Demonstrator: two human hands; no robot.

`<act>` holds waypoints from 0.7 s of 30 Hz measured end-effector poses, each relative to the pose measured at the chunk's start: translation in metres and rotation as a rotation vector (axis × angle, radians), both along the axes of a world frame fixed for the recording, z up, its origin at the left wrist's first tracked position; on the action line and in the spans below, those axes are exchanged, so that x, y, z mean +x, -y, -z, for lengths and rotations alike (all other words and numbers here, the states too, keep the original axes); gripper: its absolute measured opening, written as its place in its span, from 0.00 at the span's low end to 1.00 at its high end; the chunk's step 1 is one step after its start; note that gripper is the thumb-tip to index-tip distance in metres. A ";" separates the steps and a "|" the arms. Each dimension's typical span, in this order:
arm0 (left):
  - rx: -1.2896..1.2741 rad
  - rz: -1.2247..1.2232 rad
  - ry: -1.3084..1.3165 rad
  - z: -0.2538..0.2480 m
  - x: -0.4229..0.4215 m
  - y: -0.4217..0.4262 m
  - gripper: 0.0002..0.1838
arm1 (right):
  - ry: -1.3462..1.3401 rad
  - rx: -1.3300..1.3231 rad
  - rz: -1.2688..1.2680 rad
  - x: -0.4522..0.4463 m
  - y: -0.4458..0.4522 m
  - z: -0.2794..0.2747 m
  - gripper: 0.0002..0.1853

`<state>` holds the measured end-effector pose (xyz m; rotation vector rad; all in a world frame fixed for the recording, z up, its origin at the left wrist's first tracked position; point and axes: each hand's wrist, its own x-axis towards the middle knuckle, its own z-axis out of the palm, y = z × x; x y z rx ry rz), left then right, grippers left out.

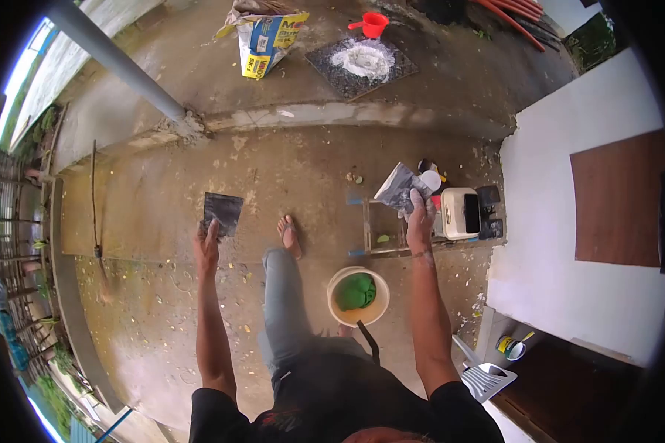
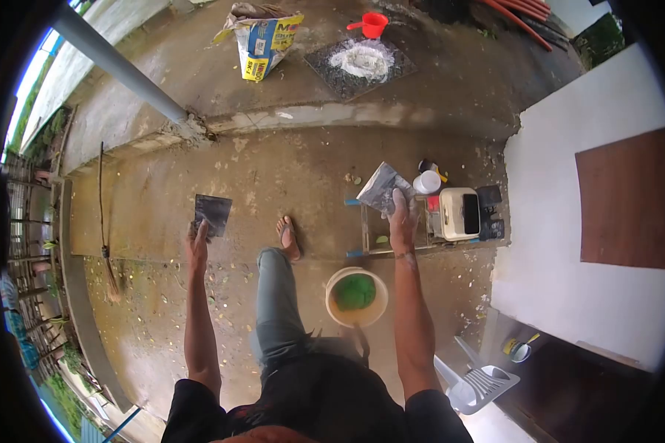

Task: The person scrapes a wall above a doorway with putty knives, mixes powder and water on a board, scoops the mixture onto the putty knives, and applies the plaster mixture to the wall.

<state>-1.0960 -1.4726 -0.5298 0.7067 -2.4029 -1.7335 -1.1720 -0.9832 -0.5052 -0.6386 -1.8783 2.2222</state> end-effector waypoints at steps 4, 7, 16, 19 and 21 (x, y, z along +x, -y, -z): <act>0.036 -0.015 0.092 0.064 -0.088 0.006 0.19 | 0.137 0.237 0.021 -0.066 0.004 -0.042 0.16; 0.306 0.040 0.231 0.043 -0.136 -0.030 0.14 | 0.250 0.431 0.107 -0.022 -0.036 0.009 0.18; 0.337 0.261 0.316 0.043 -0.295 -0.136 0.15 | 1.238 0.332 0.531 0.272 -0.061 -0.041 0.20; 0.277 0.245 0.374 0.020 -0.360 -0.180 0.18 | 1.390 0.370 0.524 0.249 -0.045 -0.064 0.21; 0.199 0.246 0.365 0.047 -0.406 -0.200 0.19 | 1.375 0.391 0.520 0.211 -0.047 -0.054 0.22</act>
